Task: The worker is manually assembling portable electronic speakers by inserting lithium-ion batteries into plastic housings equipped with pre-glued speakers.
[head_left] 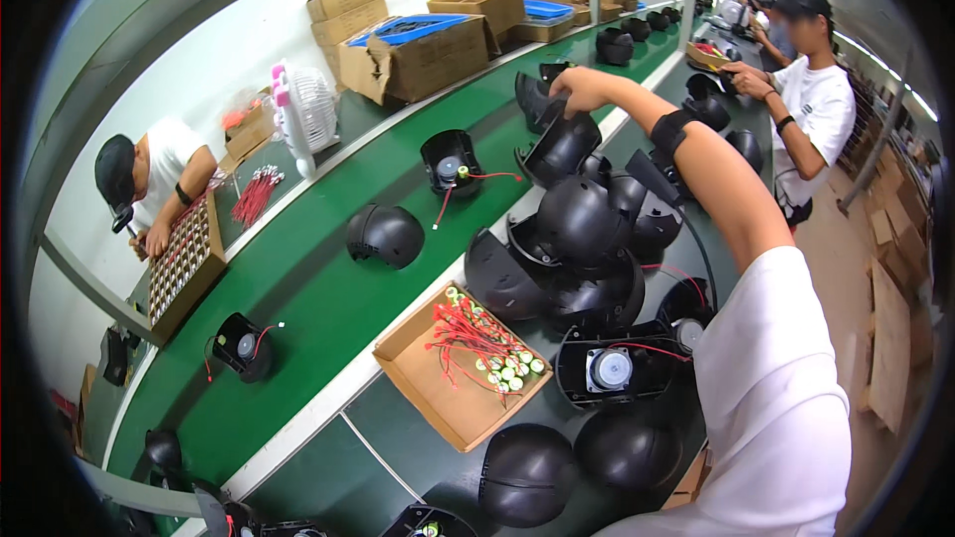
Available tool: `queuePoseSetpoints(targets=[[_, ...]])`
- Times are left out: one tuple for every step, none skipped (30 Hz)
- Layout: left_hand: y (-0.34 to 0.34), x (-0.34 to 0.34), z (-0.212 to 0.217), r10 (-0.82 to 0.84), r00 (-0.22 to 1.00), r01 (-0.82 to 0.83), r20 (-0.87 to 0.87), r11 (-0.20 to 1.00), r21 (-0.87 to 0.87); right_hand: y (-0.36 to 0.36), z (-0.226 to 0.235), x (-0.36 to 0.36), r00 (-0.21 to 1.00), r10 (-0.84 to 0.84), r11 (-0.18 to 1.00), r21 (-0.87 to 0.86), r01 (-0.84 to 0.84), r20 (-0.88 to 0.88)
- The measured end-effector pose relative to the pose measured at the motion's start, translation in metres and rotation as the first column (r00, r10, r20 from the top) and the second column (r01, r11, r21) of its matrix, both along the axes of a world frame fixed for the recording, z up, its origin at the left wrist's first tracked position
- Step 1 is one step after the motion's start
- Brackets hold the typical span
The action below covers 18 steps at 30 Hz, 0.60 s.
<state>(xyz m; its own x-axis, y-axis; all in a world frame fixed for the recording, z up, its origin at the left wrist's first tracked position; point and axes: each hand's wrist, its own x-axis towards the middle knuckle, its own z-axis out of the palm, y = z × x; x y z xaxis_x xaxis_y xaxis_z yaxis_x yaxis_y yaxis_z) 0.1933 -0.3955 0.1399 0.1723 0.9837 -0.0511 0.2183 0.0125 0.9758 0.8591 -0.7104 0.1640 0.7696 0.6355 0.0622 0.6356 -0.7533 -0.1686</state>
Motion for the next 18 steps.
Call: queuePoseSetpoints(targets=[[0.003,0.006,0.003,-0.034,0.999,0.034,0.015,0.999,-0.001,-0.011,0.01,-0.005,1.0,-0.004,0.999,0.05,0.003,0.023],[0.006,0.012,0.005,-0.07,0.997,0.07,0.029,0.998,-0.002,-0.023,0.019,-0.012,1.0,-0.027,0.992,0.127,0.026,0.003],[0.009,0.02,0.007,-0.1,0.994,0.101,0.042,0.995,-0.003,-0.032,0.031,-0.023,0.998,-0.03,0.991,0.129,0.022,0.063],[0.011,0.028,0.009,-0.139,0.989,0.139,0.054,0.99,-0.009,-0.047,0.042,-0.03,0.998,-0.037,0.988,0.155,0.029,0.05],[0.013,0.036,0.01,-0.178,0.982,0.179,0.065,0.984,-0.016,-0.062,0.052,-0.037,0.998,-0.045,0.983,0.18,0.038,0.037],[0.015,0.045,0.01,-0.215,0.974,0.217,0.072,0.976,-0.022,-0.08,0.057,-0.044,0.995,-0.038,0.979,0.203,0.018,0.094],[0.017,0.055,0.01,-0.253,0.964,0.256,0.083,0.966,-0.03,-0.097,0.063,-0.052,0.988,-0.034,0.975,0.221,-0.001,0.154],[0.018,0.064,0.009,-0.291,0.952,0.296,0.093,0.955,-0.039,-0.115,0.067,-0.062,0.992,-0.046,0.977,0.214,0.021,0.115],[0.018,0.073,0.01,-0.321,0.942,0.327,0.098,0.944,-0.047,-0.125,0.07,-0.081,0.995,-0.062,0.972,0.233,0.042,0.078],[0.017,0.078,0.012,-0.344,0.934,0.35,0.096,0.935,-0.052,-0.133,0.067,-0.097,0.991,-0.064,0.982,0.184,0.042,0.117],[0.016,0.084,0.014,-0.373,0.923,0.38,0.097,0.923,-0.06,-0.145,0.063,-0.114,0.985,-0.071,0.99,0.131,0.05,0.156],[0.016,0.09,0.015,-0.4,0.911,0.408,0.101,0.911,-0.067,-0.153,0.059,-0.132,0.981,-0.072,0.996,0.072,0.06,0.18],[0.016,0.096,0.014,-0.43,0.896,0.439,0.106,0.895,-0.08,-0.164,0.052,-0.15,0.977,-0.075,0.997,0.009,0.075,0.202],[0.015,0.102,0.013,-0.457,0.882,0.467,0.111,0.879,-0.092,-0.177,0.04,-0.162,0.947,0.014,1.0,0.002,-0.015,0.32],[0.013,0.107,0.013,-0.483,0.868,0.494,0.116,0.863,-0.104,-0.183,0.035,-0.179,0.957,-0.008,0.999,-0.045,0.022,0.291],[0.01,0.112,0.012,-0.503,0.855,0.516,0.122,0.849,-0.115,-0.189,0.026,-0.187,0.958,-0.015,0.995,-0.088,0.042,0.286],[0.008,0.115,0.011,-0.521,0.844,0.534,0.128,0.836,-0.123,-0.195,0.018,-0.192,0.959,-0.019,0.99,-0.13,0.058,0.282],[0.005,0.12,0.009,-0.539,0.831,0.555,0.138,0.821,-0.132,-0.203,0.01,-0.195,0.969,0.053,0.988,-0.154,-0.016,0.24]])
